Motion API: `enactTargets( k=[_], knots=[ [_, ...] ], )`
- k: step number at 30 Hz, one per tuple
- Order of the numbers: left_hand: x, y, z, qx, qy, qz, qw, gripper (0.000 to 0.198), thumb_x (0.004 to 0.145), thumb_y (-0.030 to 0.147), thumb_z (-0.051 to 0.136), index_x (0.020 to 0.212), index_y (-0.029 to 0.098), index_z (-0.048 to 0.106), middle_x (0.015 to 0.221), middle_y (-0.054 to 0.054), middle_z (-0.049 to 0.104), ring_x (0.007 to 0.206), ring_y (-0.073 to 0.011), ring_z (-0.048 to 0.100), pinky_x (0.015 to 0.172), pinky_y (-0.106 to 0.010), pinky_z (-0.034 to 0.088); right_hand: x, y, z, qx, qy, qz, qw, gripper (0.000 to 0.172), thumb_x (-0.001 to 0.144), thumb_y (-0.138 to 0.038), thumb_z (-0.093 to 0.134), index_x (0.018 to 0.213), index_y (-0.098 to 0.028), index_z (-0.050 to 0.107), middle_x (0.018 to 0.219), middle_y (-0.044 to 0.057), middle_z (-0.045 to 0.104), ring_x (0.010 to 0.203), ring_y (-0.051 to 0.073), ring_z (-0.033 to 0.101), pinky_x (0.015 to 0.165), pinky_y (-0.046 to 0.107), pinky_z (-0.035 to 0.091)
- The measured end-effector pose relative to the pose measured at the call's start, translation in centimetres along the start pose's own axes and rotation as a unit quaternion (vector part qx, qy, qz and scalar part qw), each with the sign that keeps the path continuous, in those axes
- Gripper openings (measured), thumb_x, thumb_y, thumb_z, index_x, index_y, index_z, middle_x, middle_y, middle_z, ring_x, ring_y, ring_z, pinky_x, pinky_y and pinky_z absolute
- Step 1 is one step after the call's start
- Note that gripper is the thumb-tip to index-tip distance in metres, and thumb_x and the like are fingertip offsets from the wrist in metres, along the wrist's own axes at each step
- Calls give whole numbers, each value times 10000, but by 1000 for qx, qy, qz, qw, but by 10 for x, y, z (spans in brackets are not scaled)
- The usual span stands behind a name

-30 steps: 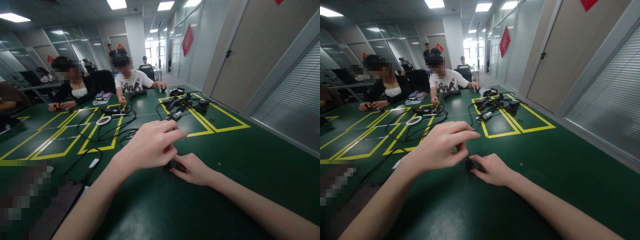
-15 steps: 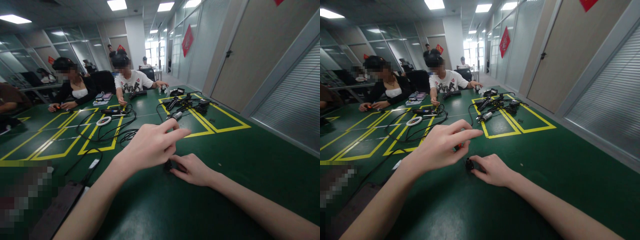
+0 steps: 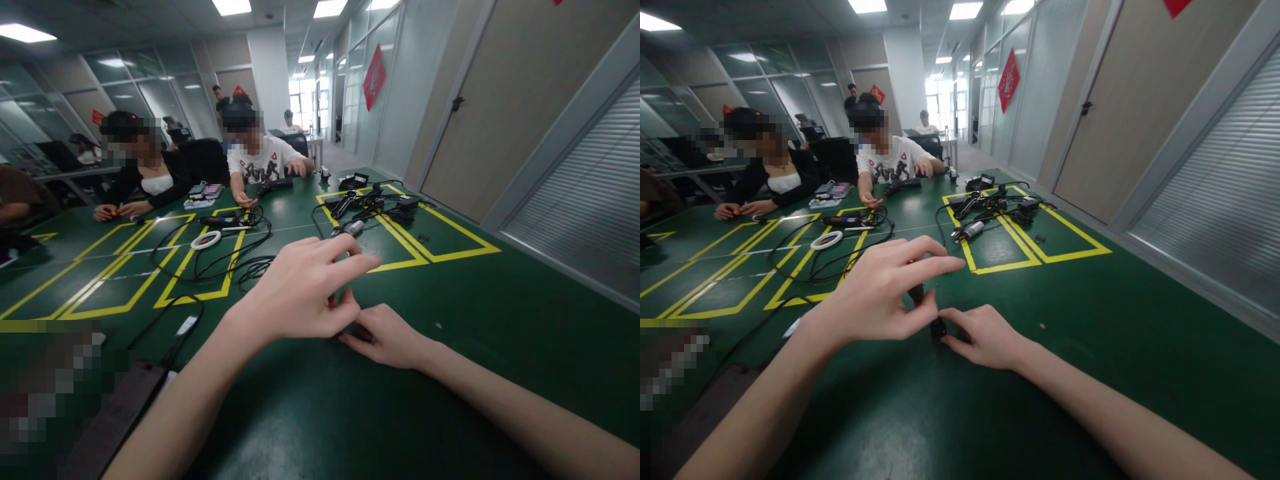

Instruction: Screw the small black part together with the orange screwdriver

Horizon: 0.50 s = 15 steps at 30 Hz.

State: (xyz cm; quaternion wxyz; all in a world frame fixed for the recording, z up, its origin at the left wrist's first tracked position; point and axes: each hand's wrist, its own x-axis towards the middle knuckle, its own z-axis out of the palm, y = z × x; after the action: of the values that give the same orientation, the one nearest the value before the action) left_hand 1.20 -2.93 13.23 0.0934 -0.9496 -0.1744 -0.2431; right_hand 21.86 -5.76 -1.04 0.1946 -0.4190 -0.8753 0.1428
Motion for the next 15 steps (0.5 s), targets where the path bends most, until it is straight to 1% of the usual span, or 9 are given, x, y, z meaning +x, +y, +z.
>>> enactTargets(
  k=[2,5,7,9,11,13,15],
  knots=[
    [0,-1,0,-1,-2,7,1000,410,870,146,515,1245,192,673,1172,-87,684,867,-174,668,762,-308,501,0,-1,0,-1,0,0,1000,255,976,-298,576,1203,-192,623,654,-17,670,528,164,597,542,263,313],
    [0,-1,1,4,-12,-2,1000,457,918,117,479,1341,215,622,1191,-71,681,842,-154,669,713,-280,489,0,-1,-1,0,-8,1,1000,258,976,-293,578,1209,-188,614,639,-27,656,538,163,603,549,258,315],
    [-1,-1,1,6,-13,-13,1000,476,957,168,490,1424,231,558,1189,-59,683,842,-146,675,693,-264,486,0,-1,-1,-1,-9,2,1000,268,975,-292,583,1217,-184,618,645,-20,663,544,167,605,552,261,313],
    [-1,-1,0,0,-9,-13,1000,485,959,221,518,1443,231,540,1174,-58,689,860,-152,681,713,-265,495,0,0,0,-3,-5,2,1000,280,974,-295,587,1228,-184,627,661,-8,677,539,168,598,548,266,305],
    [0,-1,1,-7,-8,-4,1000,441,936,205,523,1370,207,597,1128,-64,702,874,-163,683,738,-277,502,0,1,0,-6,-1,1,1000,287,975,-300,588,1234,-185,631,667,-5,681,530,166,591,541,268,298],
    [0,-2,1,-6,-12,6,1000,358,925,152,501,1243,185,663,1089,-71,713,891,-171,687,752,-285,503,0,1,0,-10,-3,-2,1000,285,980,-305,584,1234,-183,627,655,-15,669,534,165,597,544,264,306],
    [-1,-4,2,3,-13,6,1000,315,938,118,477,1167,179,684,1117,-78,717,890,-165,695,744,-278,504,0,0,-1,-15,-5,-5,1000,288,985,-312,580,1239,-180,617,634,-28,649,541,162,607,549,258,315]
  ],
)
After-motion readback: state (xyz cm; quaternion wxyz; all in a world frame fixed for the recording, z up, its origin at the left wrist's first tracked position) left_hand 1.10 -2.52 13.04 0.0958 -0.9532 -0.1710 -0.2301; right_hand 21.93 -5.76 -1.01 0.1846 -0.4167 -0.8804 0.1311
